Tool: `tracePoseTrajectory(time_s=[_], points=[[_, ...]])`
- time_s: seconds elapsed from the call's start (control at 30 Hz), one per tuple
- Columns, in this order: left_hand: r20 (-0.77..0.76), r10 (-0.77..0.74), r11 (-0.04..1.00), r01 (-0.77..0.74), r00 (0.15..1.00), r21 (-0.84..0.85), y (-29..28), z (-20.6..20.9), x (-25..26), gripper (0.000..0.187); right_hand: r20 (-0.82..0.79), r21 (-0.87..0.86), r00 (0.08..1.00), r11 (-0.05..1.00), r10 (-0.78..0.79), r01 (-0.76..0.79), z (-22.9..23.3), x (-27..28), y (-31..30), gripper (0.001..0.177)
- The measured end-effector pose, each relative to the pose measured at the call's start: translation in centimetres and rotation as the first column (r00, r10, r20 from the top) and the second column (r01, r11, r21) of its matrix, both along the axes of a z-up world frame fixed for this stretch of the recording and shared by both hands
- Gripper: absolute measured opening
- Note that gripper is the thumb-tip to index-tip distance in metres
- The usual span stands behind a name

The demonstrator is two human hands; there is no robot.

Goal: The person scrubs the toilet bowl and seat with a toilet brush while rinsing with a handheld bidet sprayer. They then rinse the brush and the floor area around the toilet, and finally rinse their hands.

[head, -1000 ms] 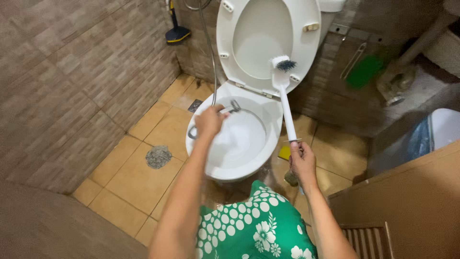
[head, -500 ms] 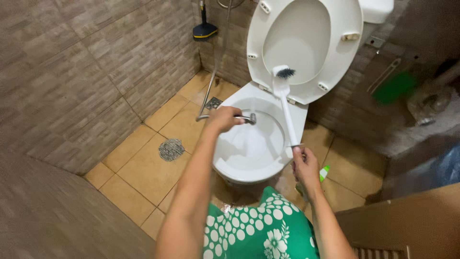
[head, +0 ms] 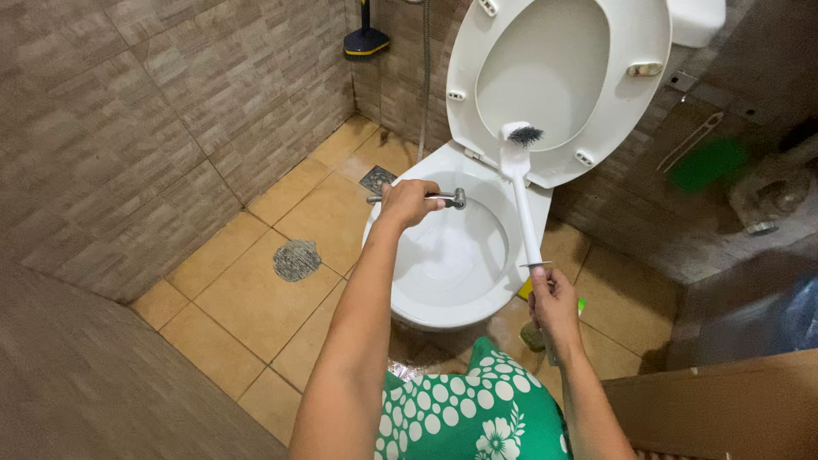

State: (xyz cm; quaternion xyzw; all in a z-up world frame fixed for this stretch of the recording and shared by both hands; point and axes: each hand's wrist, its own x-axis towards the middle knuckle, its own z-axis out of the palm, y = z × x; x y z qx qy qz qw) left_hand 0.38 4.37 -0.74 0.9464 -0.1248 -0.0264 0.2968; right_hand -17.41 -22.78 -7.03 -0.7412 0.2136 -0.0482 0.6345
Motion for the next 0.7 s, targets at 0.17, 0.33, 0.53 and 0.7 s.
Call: tracePoseTrajectory(time_s=[0.17,0.33,0.53,0.7], points=[[-0.036,0.045,0.999,-0.046,0.998,-0.015,0.6,0.3,0.1,0.026,0.012,-0.016,1.0,1.0,0.008,-0.008,-0.5,0.2,-0.1,0.031],[0.005,0.006,0.999,-0.006,1.0,-0.047,0.1,-0.4,0.1,0.028,-0.001,-0.021,1.0,1.0,-0.003,0.003,-1.0,-0.1,-0.3,0.032],[0.03,-0.062,0.995,0.065,0.998,-0.081,-2.5,-2.1,-0.6,0.032,0.003,-0.003,1.0,1.0,-0.018,0.018,-1.3,-0.5,-1.1,0.032],[0.061,-0.148,0.983,0.153,0.987,-0.098,-4.5,-2.4,-2.9,0.027,0.025,-0.018,0.999,0.999,-0.032,0.032,-2.1,-1.1,-2.3,0.032]])
